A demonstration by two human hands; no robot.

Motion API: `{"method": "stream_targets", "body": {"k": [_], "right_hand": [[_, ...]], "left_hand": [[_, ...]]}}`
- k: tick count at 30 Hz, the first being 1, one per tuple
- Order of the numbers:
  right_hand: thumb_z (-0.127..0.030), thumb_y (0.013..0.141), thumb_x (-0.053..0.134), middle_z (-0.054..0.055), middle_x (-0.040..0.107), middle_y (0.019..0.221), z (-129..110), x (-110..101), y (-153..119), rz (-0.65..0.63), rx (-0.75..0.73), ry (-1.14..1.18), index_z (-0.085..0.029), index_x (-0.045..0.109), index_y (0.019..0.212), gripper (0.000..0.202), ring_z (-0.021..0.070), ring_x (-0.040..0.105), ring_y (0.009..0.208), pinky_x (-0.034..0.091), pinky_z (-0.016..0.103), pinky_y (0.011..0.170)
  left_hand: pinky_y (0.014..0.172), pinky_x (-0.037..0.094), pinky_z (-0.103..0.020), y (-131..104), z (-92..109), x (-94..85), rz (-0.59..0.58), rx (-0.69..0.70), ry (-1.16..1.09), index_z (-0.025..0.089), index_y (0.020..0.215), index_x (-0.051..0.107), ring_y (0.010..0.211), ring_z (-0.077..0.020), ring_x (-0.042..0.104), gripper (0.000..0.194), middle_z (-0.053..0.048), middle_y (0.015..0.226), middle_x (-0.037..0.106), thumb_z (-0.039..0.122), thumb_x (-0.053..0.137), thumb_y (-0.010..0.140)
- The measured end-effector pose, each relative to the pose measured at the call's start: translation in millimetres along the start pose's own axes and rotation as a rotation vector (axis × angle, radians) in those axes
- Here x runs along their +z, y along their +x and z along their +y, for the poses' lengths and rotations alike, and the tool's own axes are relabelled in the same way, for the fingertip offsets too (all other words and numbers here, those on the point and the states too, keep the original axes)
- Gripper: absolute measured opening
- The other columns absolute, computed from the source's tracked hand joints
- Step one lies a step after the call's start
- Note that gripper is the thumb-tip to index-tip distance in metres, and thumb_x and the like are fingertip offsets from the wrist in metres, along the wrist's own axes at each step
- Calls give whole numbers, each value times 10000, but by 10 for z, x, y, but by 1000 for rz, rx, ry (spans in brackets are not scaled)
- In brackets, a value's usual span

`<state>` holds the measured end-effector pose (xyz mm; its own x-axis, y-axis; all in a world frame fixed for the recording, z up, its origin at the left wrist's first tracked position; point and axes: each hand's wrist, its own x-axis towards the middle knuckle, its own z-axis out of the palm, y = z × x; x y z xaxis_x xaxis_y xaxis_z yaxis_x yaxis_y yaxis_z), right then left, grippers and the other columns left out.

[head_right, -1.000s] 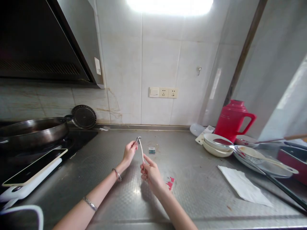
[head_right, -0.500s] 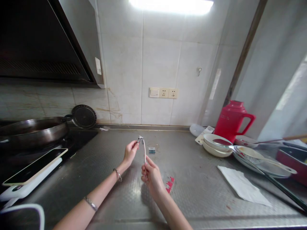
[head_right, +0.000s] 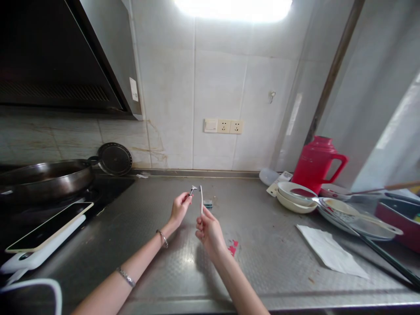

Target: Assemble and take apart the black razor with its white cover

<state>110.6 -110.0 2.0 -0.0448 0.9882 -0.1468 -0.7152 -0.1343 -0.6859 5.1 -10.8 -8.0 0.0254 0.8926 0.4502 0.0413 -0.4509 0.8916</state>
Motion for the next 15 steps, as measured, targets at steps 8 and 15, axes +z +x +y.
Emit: {"method": "stream_targets", "body": {"k": [8, 15], "right_hand": [[-199, 675, 643, -57, 457, 563, 128, -57, -25, 6, 25, 0, -224, 520, 1157, 499, 43, 330, 415, 169, 139, 375], [-176, 676, 633, -60, 443, 570, 1, -62, 14, -25, -3, 8, -206, 538, 1103, 438, 32, 311, 415, 155, 126, 366]], "left_hand": [[523, 320, -214, -14, -22, 15, -8, -2, 15, 136, 778, 597, 545, -111, 433, 197, 18, 580, 497, 311, 508, 764], [506, 308, -211, -39, -28, 37, -49, 17, 28, 145, 725, 580, 526, -104, 425, 187, 24, 565, 481, 307, 497, 769]]}}
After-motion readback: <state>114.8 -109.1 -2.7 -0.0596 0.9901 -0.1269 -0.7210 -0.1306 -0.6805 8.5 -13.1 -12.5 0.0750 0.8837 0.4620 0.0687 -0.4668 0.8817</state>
